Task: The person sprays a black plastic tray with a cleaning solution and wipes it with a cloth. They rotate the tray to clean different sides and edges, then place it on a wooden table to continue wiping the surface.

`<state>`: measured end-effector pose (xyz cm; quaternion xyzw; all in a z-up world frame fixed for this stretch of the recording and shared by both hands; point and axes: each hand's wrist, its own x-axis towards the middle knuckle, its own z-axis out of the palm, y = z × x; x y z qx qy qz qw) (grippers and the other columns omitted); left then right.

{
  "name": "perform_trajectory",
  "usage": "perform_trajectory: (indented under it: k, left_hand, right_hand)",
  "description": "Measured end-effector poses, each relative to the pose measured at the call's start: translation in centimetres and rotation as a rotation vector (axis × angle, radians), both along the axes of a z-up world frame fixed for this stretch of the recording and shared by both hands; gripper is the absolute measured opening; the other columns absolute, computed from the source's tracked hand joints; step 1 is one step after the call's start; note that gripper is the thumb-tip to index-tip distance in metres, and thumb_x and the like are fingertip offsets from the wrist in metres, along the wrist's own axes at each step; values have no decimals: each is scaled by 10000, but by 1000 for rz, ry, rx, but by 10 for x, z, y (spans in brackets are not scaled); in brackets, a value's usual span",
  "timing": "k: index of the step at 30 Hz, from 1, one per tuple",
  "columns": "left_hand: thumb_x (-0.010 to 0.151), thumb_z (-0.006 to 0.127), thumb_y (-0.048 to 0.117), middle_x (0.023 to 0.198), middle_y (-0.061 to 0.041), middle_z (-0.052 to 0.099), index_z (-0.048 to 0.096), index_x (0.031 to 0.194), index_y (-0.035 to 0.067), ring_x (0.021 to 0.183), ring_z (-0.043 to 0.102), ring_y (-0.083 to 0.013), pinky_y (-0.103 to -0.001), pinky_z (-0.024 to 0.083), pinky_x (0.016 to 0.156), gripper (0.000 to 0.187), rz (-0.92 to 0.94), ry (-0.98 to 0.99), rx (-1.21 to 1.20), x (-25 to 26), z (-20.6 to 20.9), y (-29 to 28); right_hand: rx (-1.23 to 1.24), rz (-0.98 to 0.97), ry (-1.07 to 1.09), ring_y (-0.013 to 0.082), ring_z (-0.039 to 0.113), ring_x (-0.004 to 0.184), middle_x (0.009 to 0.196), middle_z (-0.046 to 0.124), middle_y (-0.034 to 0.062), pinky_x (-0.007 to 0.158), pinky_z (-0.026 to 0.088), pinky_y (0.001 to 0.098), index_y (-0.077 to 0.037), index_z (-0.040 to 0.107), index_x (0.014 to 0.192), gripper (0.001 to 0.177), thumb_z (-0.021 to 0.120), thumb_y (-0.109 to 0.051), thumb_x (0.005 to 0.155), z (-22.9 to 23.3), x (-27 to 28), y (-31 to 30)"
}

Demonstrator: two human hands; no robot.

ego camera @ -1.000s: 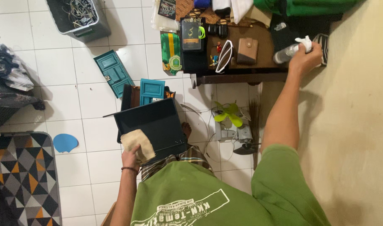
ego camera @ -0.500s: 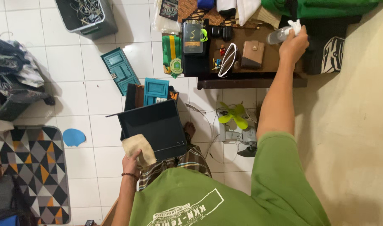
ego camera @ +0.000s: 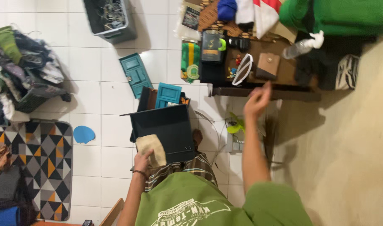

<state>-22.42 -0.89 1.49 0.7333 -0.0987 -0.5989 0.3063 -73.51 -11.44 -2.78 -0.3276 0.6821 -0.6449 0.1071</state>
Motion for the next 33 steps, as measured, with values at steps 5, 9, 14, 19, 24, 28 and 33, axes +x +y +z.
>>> perform_trajectory:
  k: [5, 9, 14, 19, 24, 28, 33]
  left_hand:
    - [848, 737, 70, 1063, -113, 739, 700, 1171, 10, 926, 708, -241, -371, 578, 781, 331, -152, -64, -45, -5, -9, -9]
    - [859, 662, 45, 1021, -116, 730, 679, 1161, 5, 887, 719, -250, -401, 601, 754, 306, -86, 39, -51, -9, -23, -7]
    - [803, 581, -61, 1016, -110, 738, 679, 1180, -23, 880, 713, -230, -369, 586, 769, 391, -135, 43, -167, 7, -31, -9]
    - [771, 532, -93, 1001, -95, 737, 681, 1186, 17, 859, 701, -205, -345, 579, 762, 455, -134, 57, -205, 32, -23, -13]
    - [782, 527, -96, 955, -105, 730, 698, 1159, -10, 801, 676, -208, -351, 569, 719, 422, -120, 109, -209, 64, -20, -1]
    - [780, 530, -101, 946, -96, 726, 699, 1157, -11, 788, 668, -193, -326, 554, 699, 423, -147, 112, -220, 86, -29, 6]
    - [822, 560, -70, 928, -152, 698, 692, 1162, -56, 735, 643, -226, -359, 560, 651, 365, -156, 160, -206, 117, -33, 16]
  right_hand:
    - [380, 324, -70, 178, 625, 712, 781, 652, 80, 673, 529, 328, -1, 658, 978, 135, 562, -77, 1036, -17, 176, 96]
    - [690, 950, -423, 129, 687, 701, 847, 713, 69, 650, 582, 327, -42, 672, 1228, 307, 612, -163, 952, -21, 252, 132]
    - [868, 1308, -75, 155, 647, 687, 812, 734, 124, 650, 530, 339, -53, 703, 1266, 319, 642, -212, 997, -21, 285, 139]
    - [757, 1191, -449, 121, 699, 709, 902, 763, 68, 629, 546, 278, -39, 707, 1211, 314, 585, -250, 1013, -21, 306, 111]
    - [783, 1152, -676, 117, 706, 746, 935, 754, 62, 621, 528, 245, -25, 690, 1200, 349, 587, -310, 1027, -21, 342, 101]
    - [664, 1221, -652, 108, 684, 788, 948, 742, 63, 670, 559, 260, 1, 691, 1206, 299, 683, -198, 983, -6, 380, 102]
    - [687, 1200, -641, 107, 691, 787, 899, 725, 44, 691, 594, 286, -14, 660, 1117, 212, 704, -98, 927, 18, 416, 109]
